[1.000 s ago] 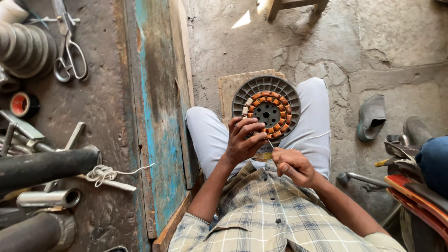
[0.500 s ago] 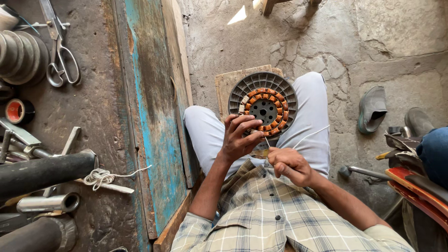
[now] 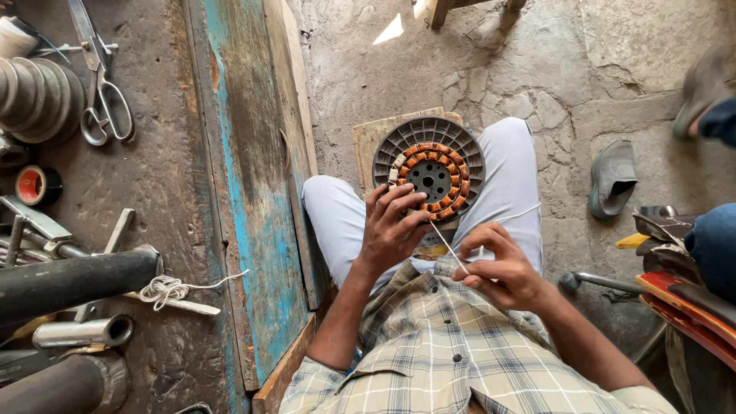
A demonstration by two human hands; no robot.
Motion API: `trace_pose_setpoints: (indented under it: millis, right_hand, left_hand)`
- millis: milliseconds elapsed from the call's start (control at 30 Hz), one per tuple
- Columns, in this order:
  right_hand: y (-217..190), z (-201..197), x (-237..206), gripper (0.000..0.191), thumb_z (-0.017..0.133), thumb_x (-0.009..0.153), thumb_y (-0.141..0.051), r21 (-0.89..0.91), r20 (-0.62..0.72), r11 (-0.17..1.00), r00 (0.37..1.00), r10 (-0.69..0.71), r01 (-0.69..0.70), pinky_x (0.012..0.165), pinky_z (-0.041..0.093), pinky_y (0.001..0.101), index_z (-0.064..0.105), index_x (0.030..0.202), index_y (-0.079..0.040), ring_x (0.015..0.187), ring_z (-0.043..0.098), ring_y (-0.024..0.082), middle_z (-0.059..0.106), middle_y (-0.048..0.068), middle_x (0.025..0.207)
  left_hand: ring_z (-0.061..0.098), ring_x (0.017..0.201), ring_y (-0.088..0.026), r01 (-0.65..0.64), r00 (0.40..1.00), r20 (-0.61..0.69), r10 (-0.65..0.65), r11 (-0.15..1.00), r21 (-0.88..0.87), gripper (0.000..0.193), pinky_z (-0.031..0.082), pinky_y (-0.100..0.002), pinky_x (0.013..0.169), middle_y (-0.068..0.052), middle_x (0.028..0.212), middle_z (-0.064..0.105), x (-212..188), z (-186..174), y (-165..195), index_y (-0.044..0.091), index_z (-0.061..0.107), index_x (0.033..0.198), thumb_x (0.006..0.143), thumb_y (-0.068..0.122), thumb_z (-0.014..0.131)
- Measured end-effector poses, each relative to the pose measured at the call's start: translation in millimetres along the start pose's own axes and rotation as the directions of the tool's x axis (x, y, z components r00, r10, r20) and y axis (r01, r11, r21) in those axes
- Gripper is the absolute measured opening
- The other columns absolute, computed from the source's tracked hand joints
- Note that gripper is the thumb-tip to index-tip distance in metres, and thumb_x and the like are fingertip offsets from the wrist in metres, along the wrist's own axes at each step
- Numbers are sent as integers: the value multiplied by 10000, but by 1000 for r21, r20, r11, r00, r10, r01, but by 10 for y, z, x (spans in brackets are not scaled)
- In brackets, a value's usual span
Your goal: The person sits on the floor and winds white thread around the copper windings of a motor stator resting on their lap. They repeatedly pull the thread taut and wrap it around the coils to secure them.
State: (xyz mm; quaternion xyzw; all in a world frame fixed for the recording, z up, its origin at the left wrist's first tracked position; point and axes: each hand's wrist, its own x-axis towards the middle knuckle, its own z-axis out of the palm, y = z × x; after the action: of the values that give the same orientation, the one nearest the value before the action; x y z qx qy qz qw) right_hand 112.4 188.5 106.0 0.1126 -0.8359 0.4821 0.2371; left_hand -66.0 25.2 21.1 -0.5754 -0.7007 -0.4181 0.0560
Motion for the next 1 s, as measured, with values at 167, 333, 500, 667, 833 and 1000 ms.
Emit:
trace_pose_setpoints:
  millis: [167,333,500,667,833,1000]
  right_hand:
    - [187,-180,-422,297,624,1000,-274,275,168,947,978,123,-167,600,422,363,744,869,-37,611,541,160,565,5,643]
    - [541,-379,-822,316,637,1027,-247,471,49,857,977,208,-207,489,384,300,740,905,25,513,503,110,594,4,616]
    - [868,-637,-1084,311,657,1010,-217,644,-20,677,877,480,-356,441,331,261,733,958,80,504,447,87,595,47,637]
    - [805,-817,-1137,306,707,1105,-201,779,-159,614,907,390,-127,588,326,245,729,1004,87,585,448,70,607,38,672]
    - [590,-773,-878,279,714,1030,-222,598,-266,775,862,432,-204,514,304,216,703,1014,56,537,434,56,611,71,718]
    - [641,-643,-533,190,743,916,-209,98,-44,988,991,123,-118,461,406,246,734,954,-23,547,558,58,648,-3,661]
  left_hand:
    - [545,1333,-244,-43,999,-31,44,999,18,271,192,-553,1246,-23,1294,639,-84,140,424,196,634,1111,907,274,795]
    - [671,942,-180,-22,995,83,63,905,-424,283,510,-478,1124,-41,948,683,-275,217,718,86,674,1140,951,265,785]
    - [668,724,-162,225,972,177,-156,837,-499,77,551,-316,671,-52,828,697,-254,254,489,59,723,1012,993,129,749]
    - [640,683,-181,235,969,193,-152,804,-546,105,511,-334,621,-65,803,678,-209,142,411,32,730,1012,955,113,766]
    - [649,748,-192,180,980,173,-96,796,-577,155,528,-346,671,-63,856,671,-209,114,479,45,721,1014,989,196,741]
    - [512,590,-142,234,956,286,-60,743,-627,247,413,-352,566,-28,677,572,-525,215,333,73,695,812,993,239,717]
